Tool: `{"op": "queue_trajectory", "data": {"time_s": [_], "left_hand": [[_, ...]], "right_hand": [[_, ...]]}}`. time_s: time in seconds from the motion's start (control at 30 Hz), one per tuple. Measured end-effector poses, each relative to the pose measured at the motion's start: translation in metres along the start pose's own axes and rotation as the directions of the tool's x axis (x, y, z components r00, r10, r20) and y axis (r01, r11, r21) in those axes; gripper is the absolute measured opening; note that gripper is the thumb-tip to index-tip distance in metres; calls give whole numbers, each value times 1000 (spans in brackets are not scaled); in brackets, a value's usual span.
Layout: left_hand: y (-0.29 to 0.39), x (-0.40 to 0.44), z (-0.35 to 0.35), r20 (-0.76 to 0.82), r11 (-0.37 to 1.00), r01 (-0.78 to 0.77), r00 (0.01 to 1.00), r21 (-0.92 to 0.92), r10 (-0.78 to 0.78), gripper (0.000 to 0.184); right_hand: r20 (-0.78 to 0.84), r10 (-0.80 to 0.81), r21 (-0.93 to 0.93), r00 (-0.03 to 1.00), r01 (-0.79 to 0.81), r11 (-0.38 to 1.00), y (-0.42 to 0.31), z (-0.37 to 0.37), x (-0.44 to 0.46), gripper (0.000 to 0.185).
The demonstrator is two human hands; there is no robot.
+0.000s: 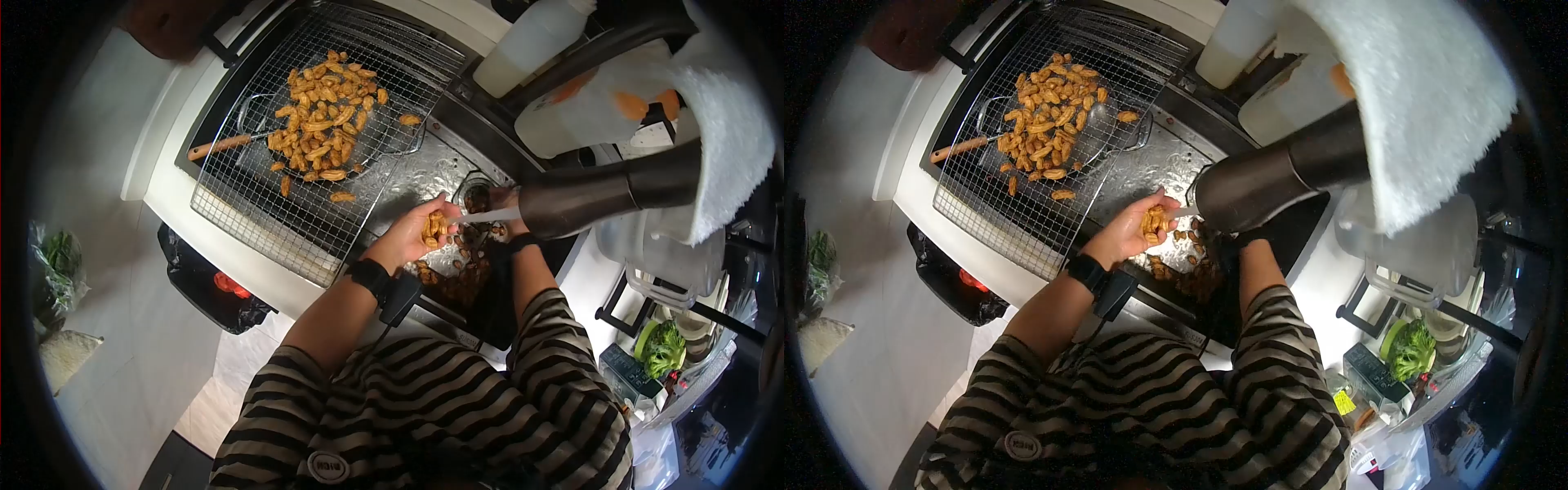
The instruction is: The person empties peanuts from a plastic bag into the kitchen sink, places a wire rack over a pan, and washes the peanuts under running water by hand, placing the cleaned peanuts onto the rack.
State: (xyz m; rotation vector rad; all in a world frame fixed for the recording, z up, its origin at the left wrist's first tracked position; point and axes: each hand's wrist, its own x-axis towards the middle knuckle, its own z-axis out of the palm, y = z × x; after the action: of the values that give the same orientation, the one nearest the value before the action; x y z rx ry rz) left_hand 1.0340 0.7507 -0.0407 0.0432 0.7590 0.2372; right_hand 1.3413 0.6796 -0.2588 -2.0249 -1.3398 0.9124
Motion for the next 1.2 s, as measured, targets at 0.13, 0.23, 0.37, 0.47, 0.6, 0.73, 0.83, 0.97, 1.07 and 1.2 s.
{"op": "queue_trajectory", "data": {"time_s": [0.13, 0.23, 0.37, 0.47, 0.6, 0.73, 0.83, 0.97, 1.07, 1.2], "left_hand": [[-4, 1, -17, 121, 1000, 7, 993, 14, -9, 28], [-6, -5, -24, 237, 999, -24, 971, 49, 11, 27], [-8, -8, -23, 142, 998, -37, 989, 56, 29, 26], [-8, -5, -23, 101, 998, -47, 994, 42, 42, 25], [-9, -5, -24, 102, 997, -58, 993, 53, 53, 25], [-6, -7, -22, 83, 994, -72, 994, 79, 65, 25], [-6, -4, -24, 98, 994, -101, 990, 44, 97, 23], [-6, -4, -24, 81, 995, -90, 993, 38, 86, 23], [-7, 1, -26, 57, 995, -95, 994, 38, 93, 22], [-7, 4, -27, -1, 993, -110, 994, 41, 110, 21]], "right_hand": [[28, -42, -455, 999, 50, 889, -4, 28, -10, 33], [-59, 51, -461, 997, -72, 885, -24, 41, -17, 32], [-61, 20, -470, 998, -47, 881, -34, 45, -17, 31], [-36, 0, -492, 999, -18, 870, -37, 44, -15, 30], [33, -22, -526, 999, 36, 850, -43, 41, -12, 29], [130, -35, -582, 991, 104, 807, -50, 37, -9, 29], [223, -39, -642, 974, 177, 746, -56, 34, -10, 28], [434, -22, -729, 901, 365, 580, -66, 30, -10, 28], [513, -10, -723, 858, 438, 534, -73, 25, -8, 28], [-12, -42, -9, 999, 42, 999, -65, 24, -28, 16]]}}
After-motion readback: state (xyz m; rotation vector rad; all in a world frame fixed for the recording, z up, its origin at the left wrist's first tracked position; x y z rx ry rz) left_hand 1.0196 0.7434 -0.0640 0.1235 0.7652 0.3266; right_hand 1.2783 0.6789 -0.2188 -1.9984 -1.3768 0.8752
